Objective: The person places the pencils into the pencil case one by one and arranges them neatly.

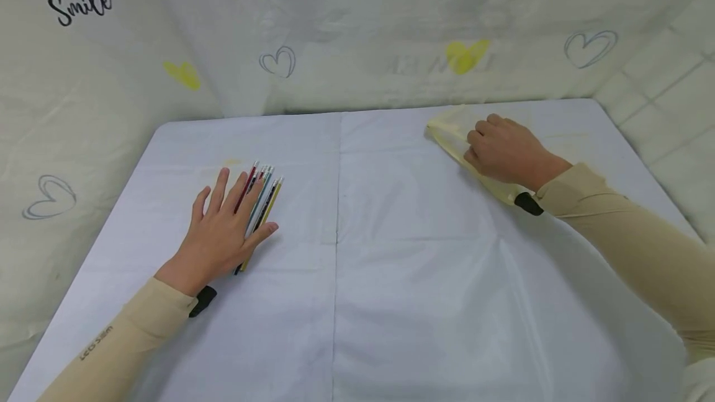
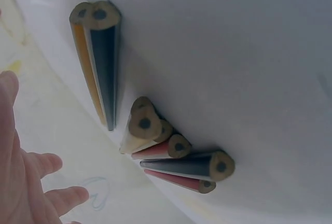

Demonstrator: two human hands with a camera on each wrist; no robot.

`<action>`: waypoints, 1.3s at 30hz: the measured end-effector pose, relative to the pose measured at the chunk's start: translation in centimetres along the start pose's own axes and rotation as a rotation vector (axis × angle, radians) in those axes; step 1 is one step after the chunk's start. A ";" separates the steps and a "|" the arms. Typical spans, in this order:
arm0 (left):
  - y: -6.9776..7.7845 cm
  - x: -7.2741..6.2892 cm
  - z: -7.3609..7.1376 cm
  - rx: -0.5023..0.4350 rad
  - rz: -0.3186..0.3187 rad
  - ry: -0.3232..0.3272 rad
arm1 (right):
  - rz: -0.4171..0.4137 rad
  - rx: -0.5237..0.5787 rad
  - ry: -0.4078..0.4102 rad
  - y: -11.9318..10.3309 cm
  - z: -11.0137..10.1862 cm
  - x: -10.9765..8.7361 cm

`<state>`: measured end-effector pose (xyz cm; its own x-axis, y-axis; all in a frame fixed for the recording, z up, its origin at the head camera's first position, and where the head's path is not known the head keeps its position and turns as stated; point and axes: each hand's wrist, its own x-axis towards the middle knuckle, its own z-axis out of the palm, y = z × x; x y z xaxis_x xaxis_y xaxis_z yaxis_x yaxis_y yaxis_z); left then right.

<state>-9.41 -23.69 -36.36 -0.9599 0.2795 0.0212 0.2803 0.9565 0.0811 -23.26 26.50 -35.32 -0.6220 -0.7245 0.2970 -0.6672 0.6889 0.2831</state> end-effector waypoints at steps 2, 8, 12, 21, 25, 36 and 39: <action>0.1 0.0 0.0 0.000 0.003 0.000 | -0.027 0.012 0.066 -0.7 -0.1 -0.1; 0.4 -0.1 0.1 0.002 0.011 0.008 | -0.009 0.066 0.143 -2.6 -0.2 -0.9; 0.6 -0.1 0.1 -0.005 0.006 -0.001 | 0.044 0.102 0.082 -3.3 -0.6 -1.5; 0.7 -0.2 0.2 0.000 0.004 0.011 | 0.261 0.221 -0.121 -4.9 -2.1 -2.4; 0.7 -0.3 0.2 -0.003 0.003 0.005 | 0.368 0.269 -0.190 -5.5 -2.9 -2.5; 1.0 -0.4 0.1 0.002 0.011 0.000 | 0.399 0.377 -0.280 -6.1 -5.2 -2.7; 1.0 -0.4 0.2 0.001 0.019 0.013 | 0.407 0.417 -0.321 -6.5 -5.7 -2.7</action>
<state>-8.73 -22.81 -36.49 -0.9542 0.2970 0.0358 0.2989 0.9510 0.0794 -14.86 24.10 -32.77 -0.9059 -0.4234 0.0009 -0.4159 0.8894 -0.1897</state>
